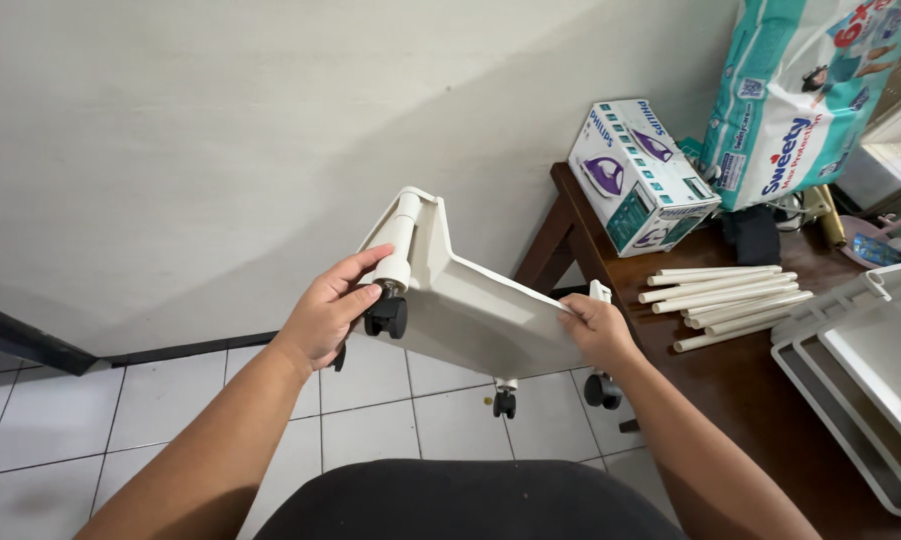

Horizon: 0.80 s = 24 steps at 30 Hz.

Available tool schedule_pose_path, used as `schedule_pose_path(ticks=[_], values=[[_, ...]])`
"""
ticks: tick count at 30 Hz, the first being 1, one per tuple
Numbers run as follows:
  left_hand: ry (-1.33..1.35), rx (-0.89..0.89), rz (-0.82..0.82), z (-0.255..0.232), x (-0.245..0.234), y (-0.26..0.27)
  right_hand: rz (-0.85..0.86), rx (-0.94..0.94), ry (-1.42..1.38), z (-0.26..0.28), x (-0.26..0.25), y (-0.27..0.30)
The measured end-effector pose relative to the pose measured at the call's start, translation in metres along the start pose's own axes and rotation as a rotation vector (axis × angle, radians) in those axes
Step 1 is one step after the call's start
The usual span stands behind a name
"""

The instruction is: The person assembles a white plastic storage unit by inserting cylindrical rods into corner holes of stacked trays. They repeatedly insert and remove rods, then attach black wheel caps to the bottom of the unit. The assembled unit is placed on a wooden table.

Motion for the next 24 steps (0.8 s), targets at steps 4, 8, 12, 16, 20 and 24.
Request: schedule_pose_path(ticks=[4, 8, 12, 16, 20, 24], values=[[0.050, 0.000, 0.013, -0.009, 0.026, -0.002, 0.008, 0.001, -0.153, -0.012, -0.014, -0.002], [0.026, 0.057, 0.027, -0.014, 0.045, -0.005, 0.014, 0.028, -0.205, -0.023, -0.023, -0.001], [-0.021, 0.111, 0.037, -0.016, 0.056, -0.008, 0.007, 0.025, -0.222, -0.035, -0.026, 0.001], [-0.154, 0.153, -0.004, -0.014, 0.054, -0.008, 0.014, -0.018, -0.320, -0.055, -0.024, 0.001], [-0.440, 0.187, -0.233, -0.013, 0.021, -0.009, -0.007, -0.043, -0.463, -0.093, -0.023, -0.001], [-0.418, 0.127, -0.446, -0.003, -0.033, -0.005, -0.060, -0.046, -0.710, -0.133, -0.028, 0.001]])
Point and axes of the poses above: each hand's wrist, its own y-axis away from the middle knuckle, its own x-axis out of the palm, z = x × y, the point moved 7 cm from there along -y, towards the middle knuckle, and after that the axes turned 8 degrees about -x, right-handed, at the moved point
